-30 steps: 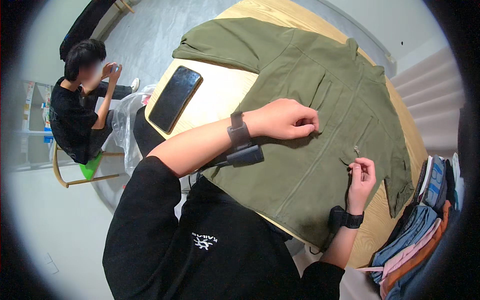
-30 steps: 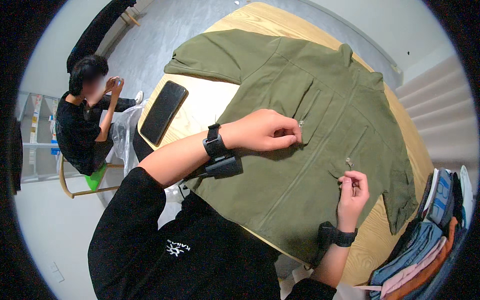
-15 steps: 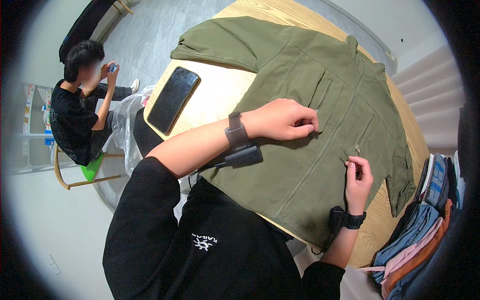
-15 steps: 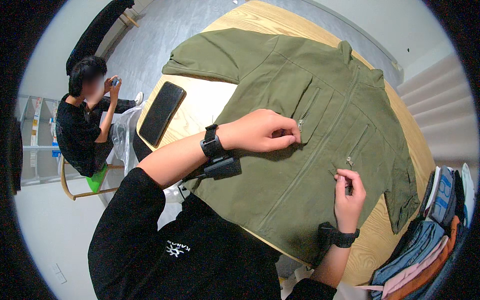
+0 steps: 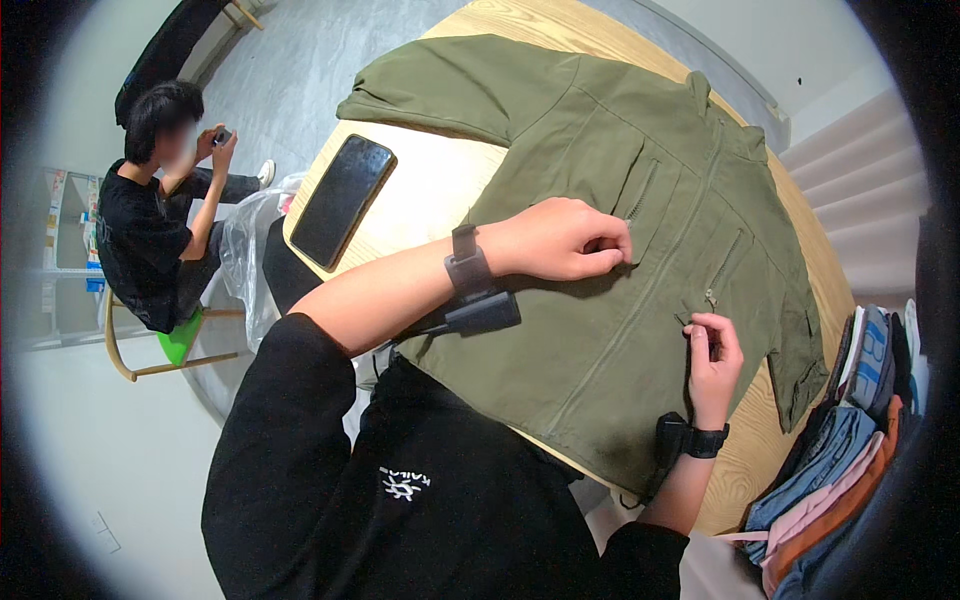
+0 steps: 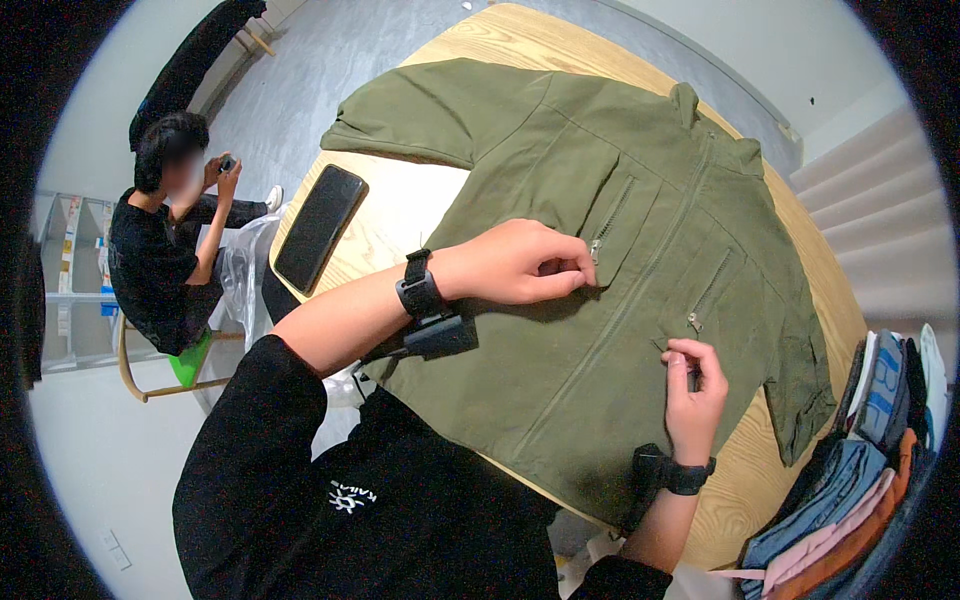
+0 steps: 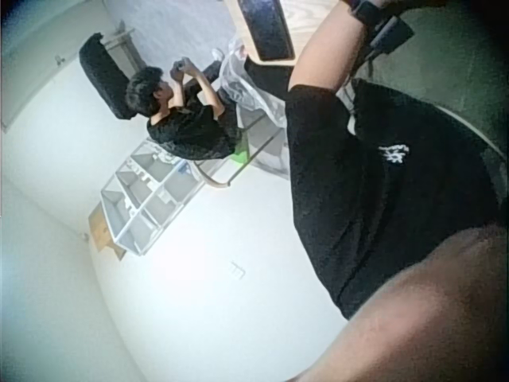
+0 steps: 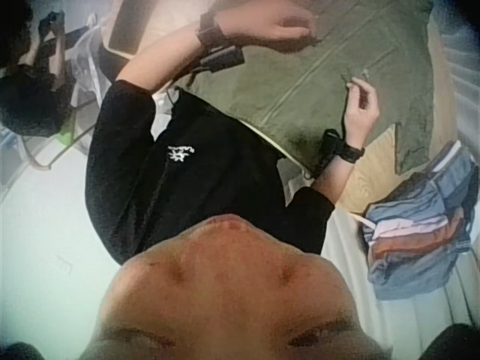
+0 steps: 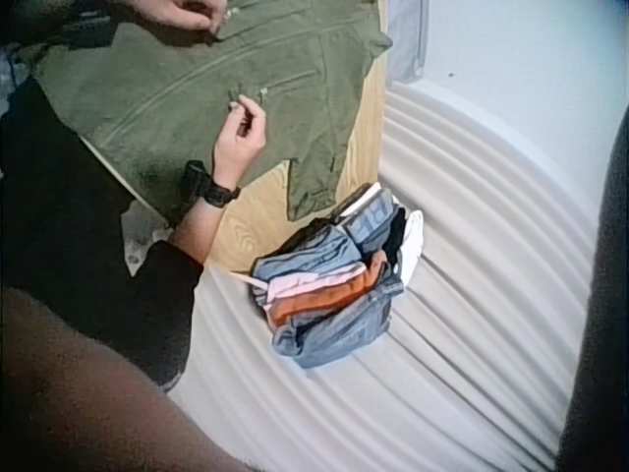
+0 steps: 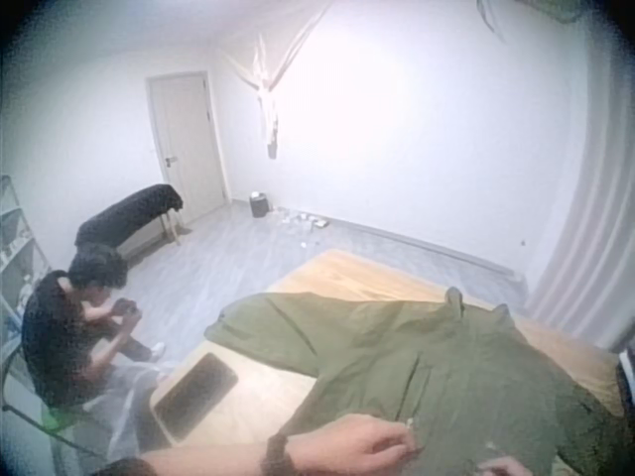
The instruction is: Folding a green jacket and a pair of blue jeans on a wooden table.
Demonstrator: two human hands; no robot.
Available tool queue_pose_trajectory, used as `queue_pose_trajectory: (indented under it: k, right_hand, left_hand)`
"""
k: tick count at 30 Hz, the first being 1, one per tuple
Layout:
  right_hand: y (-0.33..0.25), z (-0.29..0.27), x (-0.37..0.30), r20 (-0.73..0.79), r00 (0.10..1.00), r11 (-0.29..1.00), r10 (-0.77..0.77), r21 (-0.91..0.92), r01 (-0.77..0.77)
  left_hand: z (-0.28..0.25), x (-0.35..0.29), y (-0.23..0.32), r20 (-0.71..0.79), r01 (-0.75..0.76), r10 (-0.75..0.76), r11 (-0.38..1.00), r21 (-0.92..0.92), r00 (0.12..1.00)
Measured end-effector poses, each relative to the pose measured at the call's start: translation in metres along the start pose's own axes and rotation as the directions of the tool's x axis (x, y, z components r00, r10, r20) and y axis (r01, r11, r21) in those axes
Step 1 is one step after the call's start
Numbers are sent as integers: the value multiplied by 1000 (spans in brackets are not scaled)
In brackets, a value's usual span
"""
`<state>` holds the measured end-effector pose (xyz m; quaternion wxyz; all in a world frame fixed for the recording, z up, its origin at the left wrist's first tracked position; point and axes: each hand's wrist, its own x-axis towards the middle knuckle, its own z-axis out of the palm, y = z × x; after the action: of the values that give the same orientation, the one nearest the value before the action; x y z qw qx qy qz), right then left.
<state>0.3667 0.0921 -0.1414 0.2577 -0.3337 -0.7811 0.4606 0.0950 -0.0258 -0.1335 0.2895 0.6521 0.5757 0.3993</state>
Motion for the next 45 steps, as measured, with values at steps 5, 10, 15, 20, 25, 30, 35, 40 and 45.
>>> queue_pose_trajectory:
  k: [5,10,15,20,25,30,35,40,45]
  right_hand:
    - [-1,0,0,28,999,1000,16,7,-16]
    - [1,-1,0,47,998,997,-36,-66,39]
    - [-5,-2,0,64,995,983,-78,-160,88]
    - [-14,0,3,101,985,960,-142,-229,162]
    - [-15,-4,2,97,987,954,-129,-261,150]
    - [-11,-3,4,92,991,985,-97,-137,109]
    - [-8,-4,1,79,992,993,-96,-67,101]
    - [-7,-5,2,85,990,992,-111,-53,116]
    - [-6,-4,1,71,993,994,-94,-45,97]
  left_hand:
    - [-1,0,0,-1,-15,15,1000,3,1000]
    - [0,0,-2,-2,-19,19,1000,8,1000]
    - [1,1,-4,-2,-11,11,999,32,1000]
    - [-1,-2,0,24,51,-51,999,16,998]
    - [4,4,-3,29,37,-38,999,8,999]
    - [1,1,-3,-20,-25,24,1000,-17,1000]
    - [-2,2,6,43,64,-63,998,-3,997]
    - [-3,5,6,46,72,-73,997,28,996]
    - [-32,-3,16,-101,221,-207,965,144,973]
